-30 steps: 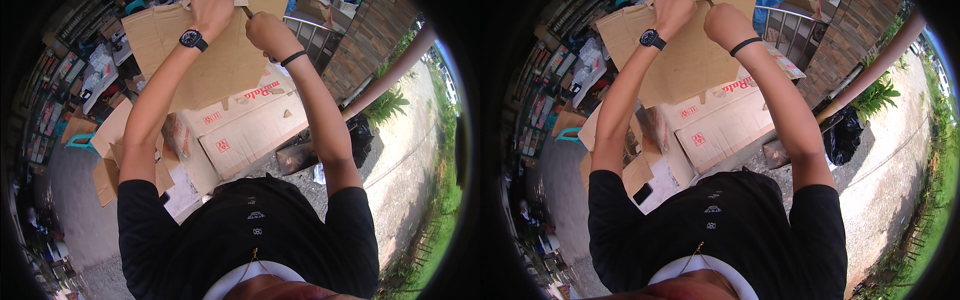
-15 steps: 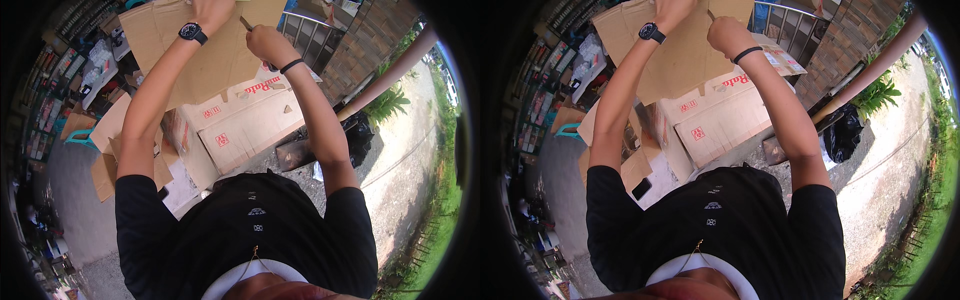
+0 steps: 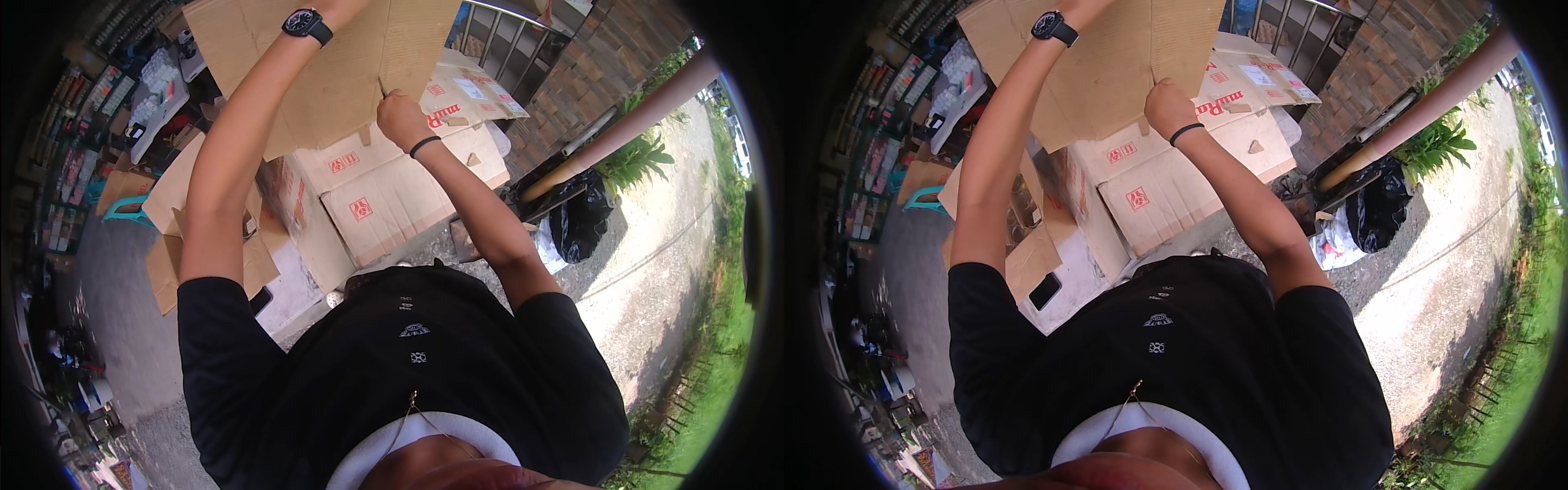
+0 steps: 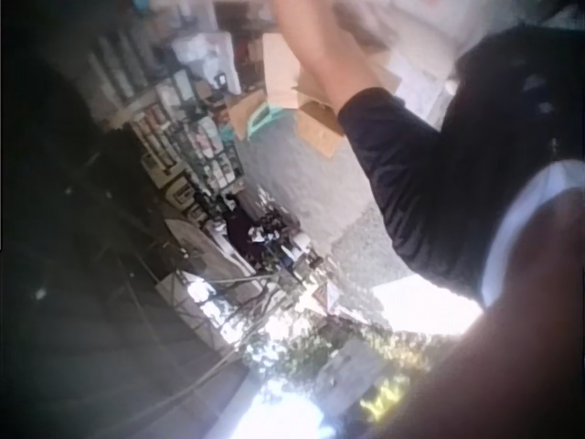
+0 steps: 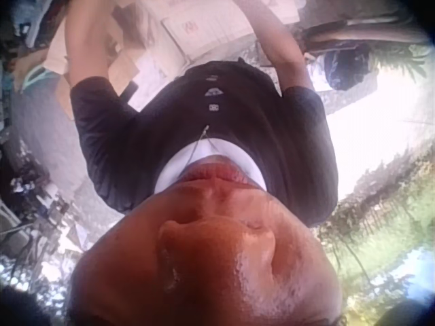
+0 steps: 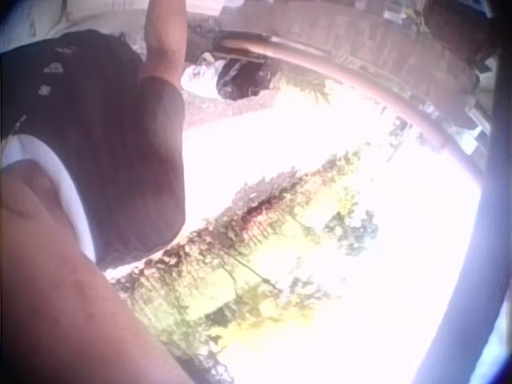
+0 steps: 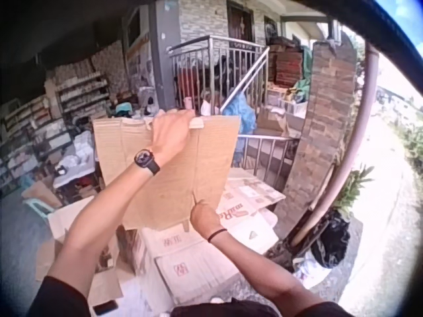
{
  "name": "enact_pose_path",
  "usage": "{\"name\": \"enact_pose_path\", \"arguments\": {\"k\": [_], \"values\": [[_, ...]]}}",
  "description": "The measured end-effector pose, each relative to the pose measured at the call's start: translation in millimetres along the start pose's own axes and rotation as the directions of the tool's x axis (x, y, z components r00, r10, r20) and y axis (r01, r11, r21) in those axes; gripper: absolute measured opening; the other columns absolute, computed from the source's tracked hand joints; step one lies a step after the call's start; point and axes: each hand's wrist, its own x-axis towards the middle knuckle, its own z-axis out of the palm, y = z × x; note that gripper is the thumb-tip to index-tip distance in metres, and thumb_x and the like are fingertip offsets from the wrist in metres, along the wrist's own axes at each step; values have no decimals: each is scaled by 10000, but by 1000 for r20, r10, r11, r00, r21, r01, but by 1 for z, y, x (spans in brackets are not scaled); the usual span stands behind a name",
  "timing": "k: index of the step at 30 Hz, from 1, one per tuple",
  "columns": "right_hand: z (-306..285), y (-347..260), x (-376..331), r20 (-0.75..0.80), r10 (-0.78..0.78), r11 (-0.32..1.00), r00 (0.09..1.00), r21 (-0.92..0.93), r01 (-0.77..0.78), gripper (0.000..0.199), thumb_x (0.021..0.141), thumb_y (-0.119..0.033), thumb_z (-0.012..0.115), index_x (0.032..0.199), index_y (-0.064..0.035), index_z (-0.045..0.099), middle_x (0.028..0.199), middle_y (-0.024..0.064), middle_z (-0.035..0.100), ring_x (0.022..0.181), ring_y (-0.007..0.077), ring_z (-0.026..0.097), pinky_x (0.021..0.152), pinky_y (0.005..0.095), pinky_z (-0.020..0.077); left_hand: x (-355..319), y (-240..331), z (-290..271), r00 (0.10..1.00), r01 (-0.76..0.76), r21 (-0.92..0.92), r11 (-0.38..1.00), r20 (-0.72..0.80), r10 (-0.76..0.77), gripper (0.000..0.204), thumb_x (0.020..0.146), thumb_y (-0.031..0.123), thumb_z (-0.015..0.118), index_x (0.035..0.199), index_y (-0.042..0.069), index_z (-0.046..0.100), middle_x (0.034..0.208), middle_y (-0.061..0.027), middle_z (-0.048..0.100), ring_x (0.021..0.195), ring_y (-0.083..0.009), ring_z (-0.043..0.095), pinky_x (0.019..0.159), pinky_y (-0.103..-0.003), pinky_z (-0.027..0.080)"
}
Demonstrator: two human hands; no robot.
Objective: The person arranges small glass jars inside a cardboard box, then uses a box cutter to seal the box flaps. The person handles the jars and box by hand and uses the cutter to slice tape along the box seams.
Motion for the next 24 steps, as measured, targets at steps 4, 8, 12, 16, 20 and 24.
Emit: {"name": "enact_pose_path", "arguments": {"k": [4,8,12,16,20,24], "values": [[11,-3,-7,82,3,999,997,-32,-1,263,901,-143,488,990,97,550,963,294,664,918,442,676,785,490,559,-2,-4,0,997,17,29,999,69,-19,88,809,71,537,790,121,607,760,-81,666,763,-291,643,652,-458,427],[49,10,-19,121,104,994,987,21,-108,285,931,-178,478,1024,87,523,920,274,675,889,443,680,764,479,568,-3,-9,11,1000,14,50,999,21,-15,91,827,87,538,798,123,616,741,-88,663,757,-286,650,642,-459,440],[64,17,-24,121,106,993,987,33,-111,282,949,-196,464,1012,75,506,917,266,679,887,428,685,750,469,573,-5,-15,26,999,28,86,996,26,-30,97,846,110,537,810,125,626,738,-88,667,757,-283,658,635,-462,451],[74,24,-19,33,37,998,999,52,-39,324,956,-244,469,963,76,520,864,311,663,841,451,674,725,510,555,0,-18,30,994,1,124,992,104,-14,97,845,186,559,815,129,631,743,-92,675,762,-277,669,639,-474,459],[71,26,-11,41,13,1000,999,-17,-12,302,943,-215,475,964,82,526,855,299,666,808,439,682,693,493,563,6,-15,16,977,9,72,997,213,-24,287,785,405,654,866,130,670,763,-97,690,783,-268,683,676,-464,477],[61,13,-8,85,2,996,996,-86,5,235,914,-147,480,986,72,531,884,270,679,839,410,695,711,468,574,27,-18,39,937,-12,315,949,335,-100,494,711,580,696,935,140,710,788,-87,710,775,-265,694,660,-442,509]]}}
